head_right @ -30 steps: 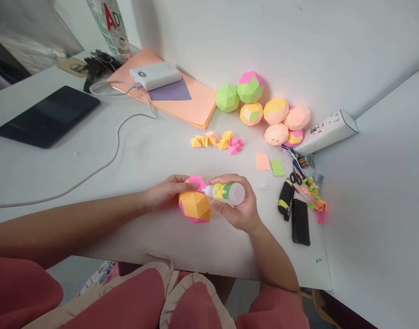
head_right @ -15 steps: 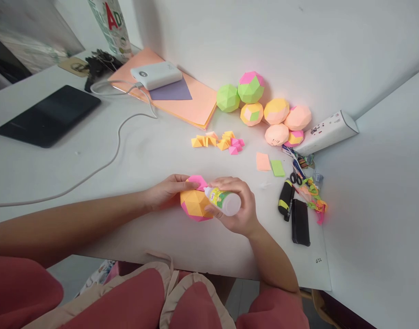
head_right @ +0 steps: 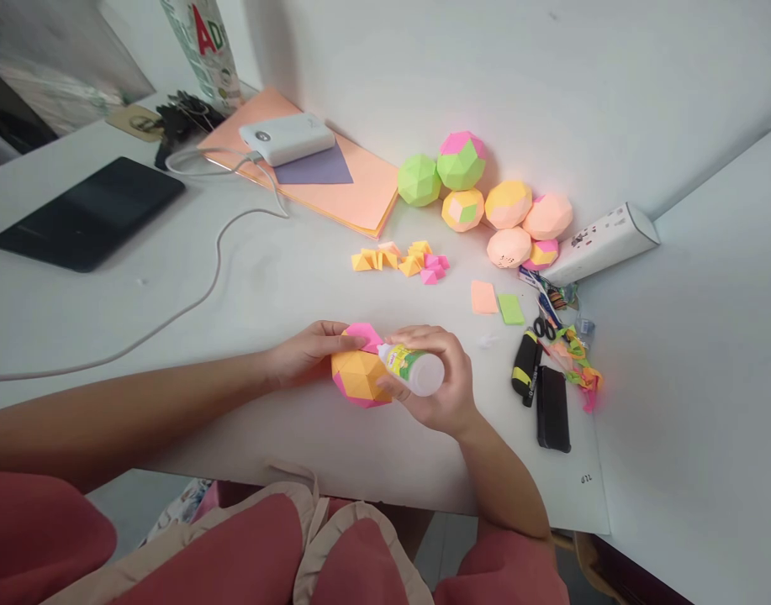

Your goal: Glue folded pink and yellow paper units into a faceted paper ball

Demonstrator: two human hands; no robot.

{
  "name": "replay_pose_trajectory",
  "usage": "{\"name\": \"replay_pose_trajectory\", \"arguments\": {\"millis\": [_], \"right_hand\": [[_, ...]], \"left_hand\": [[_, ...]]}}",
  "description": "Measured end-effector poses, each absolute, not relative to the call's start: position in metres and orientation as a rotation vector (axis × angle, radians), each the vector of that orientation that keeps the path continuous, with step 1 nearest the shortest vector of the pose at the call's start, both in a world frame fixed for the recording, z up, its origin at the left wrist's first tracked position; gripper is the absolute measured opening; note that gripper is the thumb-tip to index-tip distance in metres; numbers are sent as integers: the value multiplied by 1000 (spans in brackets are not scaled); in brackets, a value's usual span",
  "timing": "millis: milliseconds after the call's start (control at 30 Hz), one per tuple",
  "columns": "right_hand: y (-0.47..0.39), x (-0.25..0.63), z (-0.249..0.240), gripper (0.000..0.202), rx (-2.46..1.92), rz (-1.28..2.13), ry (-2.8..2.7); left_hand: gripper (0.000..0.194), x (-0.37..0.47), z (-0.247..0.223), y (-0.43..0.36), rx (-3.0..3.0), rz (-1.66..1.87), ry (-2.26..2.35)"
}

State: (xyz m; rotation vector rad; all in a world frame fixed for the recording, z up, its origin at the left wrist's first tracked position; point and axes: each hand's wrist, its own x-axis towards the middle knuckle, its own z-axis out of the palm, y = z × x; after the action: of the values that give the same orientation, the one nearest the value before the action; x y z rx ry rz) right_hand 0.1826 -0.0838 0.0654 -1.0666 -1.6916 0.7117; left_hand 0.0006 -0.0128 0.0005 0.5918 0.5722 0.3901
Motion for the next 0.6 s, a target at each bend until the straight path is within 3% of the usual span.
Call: {"name": "replay_pose_trajectory", "arguments": {"millis": [300,600], "right_hand": [[-85,175,65,42,-1082,722,-1659],[-61,216,64,32,-1547,902,-1237]], "left_hand": [[20,0,2,-13,594,387,571],[18,-2,2,-11,644,359,534]]}}
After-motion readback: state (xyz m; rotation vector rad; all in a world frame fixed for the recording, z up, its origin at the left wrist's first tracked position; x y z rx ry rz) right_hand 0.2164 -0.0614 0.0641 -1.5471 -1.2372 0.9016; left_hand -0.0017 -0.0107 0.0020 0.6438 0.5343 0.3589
